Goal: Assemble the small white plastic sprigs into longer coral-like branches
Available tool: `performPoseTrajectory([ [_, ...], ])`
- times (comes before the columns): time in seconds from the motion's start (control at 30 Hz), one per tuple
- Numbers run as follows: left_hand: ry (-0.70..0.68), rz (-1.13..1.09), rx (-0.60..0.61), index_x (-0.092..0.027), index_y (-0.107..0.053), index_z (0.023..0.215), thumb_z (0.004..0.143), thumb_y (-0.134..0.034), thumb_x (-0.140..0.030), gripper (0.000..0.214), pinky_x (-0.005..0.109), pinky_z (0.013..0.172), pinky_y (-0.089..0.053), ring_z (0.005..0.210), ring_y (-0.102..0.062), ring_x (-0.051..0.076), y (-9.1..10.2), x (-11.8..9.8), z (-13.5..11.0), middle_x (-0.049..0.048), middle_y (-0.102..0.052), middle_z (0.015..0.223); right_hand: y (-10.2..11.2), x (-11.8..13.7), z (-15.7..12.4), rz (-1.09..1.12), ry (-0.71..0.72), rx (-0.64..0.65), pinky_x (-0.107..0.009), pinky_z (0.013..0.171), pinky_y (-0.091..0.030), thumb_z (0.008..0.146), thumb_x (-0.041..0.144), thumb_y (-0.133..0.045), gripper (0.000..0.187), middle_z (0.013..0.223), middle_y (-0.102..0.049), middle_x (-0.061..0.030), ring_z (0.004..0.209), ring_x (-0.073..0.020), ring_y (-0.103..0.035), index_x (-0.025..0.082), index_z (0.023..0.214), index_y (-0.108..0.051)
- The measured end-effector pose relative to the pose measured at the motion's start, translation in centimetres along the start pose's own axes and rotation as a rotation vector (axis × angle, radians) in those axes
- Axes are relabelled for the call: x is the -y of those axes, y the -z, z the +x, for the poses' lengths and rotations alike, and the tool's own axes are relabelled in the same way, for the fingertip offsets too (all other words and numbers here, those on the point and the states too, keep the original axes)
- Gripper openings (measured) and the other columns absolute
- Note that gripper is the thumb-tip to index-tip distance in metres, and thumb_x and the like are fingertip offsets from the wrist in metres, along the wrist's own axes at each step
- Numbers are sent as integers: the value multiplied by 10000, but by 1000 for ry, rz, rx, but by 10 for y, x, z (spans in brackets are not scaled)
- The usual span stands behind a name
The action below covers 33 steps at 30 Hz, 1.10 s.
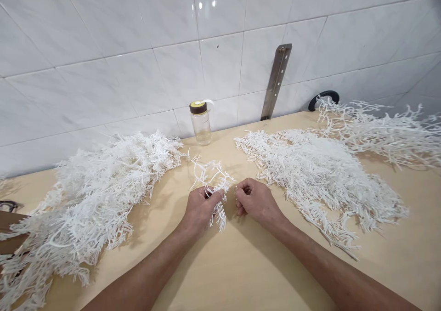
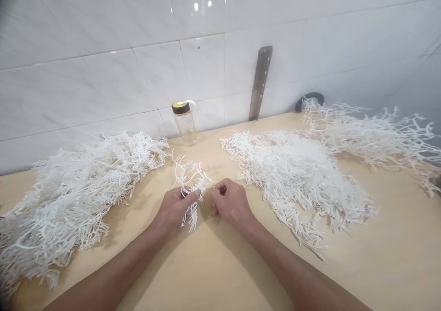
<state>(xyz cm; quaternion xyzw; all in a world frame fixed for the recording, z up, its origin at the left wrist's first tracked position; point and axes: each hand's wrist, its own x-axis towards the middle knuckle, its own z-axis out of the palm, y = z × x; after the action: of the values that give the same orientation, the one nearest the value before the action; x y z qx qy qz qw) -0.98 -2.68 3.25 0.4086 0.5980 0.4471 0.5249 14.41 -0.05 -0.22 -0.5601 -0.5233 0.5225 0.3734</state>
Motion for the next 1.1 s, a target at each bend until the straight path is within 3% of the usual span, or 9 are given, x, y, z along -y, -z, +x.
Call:
performPoseTrajectory([
  [0.17, 23, -61, 57, -169, -538, 596, 643, -793, -486, 410, 216, 377, -254, 372, -371, 77, 3, -2, 2, -61, -424, 428, 8, -6, 2, 163, 5, 141, -231, 482, -486, 811, 286, -619, 151, 627, -664, 22, 466, -129, -649, 194, 744, -520],
  [0.33, 23, -99, 79, -146, -575, 643, 623, -817, -492, 423, 210, 404, -303, 410, -421, 81, 3, -1, 3, -41, -483, 477, 3, -4, -4, 226, -14, 277, -233, 511, -491, 816, 398, -685, 283, 639, -654, 31, 478, -125, -646, 175, 960, -584],
  [0.43, 36, -108, 107, -145, -578, 651, 617, -817, -505, 433, 216, 399, -311, 404, -444, 93, 3, -1, 3, -27, -514, 481, 0, -2, -6, 263, -35, 318, -242, 554, -514, 808, 470, -697, 338, 664, -645, 23, 514, -117, -647, 164, 934, -628],
  [0.73, 39, -107, 104, -157, -547, 656, 632, -808, -496, 429, 213, 405, -327, 415, -468, 98, 3, 3, 6, -23, -541, 494, -4, -8, -4, 211, -35, 264, -252, 566, -536, 823, 495, -681, 327, 661, -656, 10, 510, -118, -647, 171, 850, -648],
  [1.1, 39, -8, 114, -143, -595, 649, 606, -828, -487, 417, 223, 449, -348, 458, -488, 112, 3, 2, 6, -10, -551, 516, -6, -7, -3, 158, -27, 211, -223, 495, -533, 858, 366, -615, 198, 645, -673, -1, 491, -130, -676, 175, 811, -639],
])
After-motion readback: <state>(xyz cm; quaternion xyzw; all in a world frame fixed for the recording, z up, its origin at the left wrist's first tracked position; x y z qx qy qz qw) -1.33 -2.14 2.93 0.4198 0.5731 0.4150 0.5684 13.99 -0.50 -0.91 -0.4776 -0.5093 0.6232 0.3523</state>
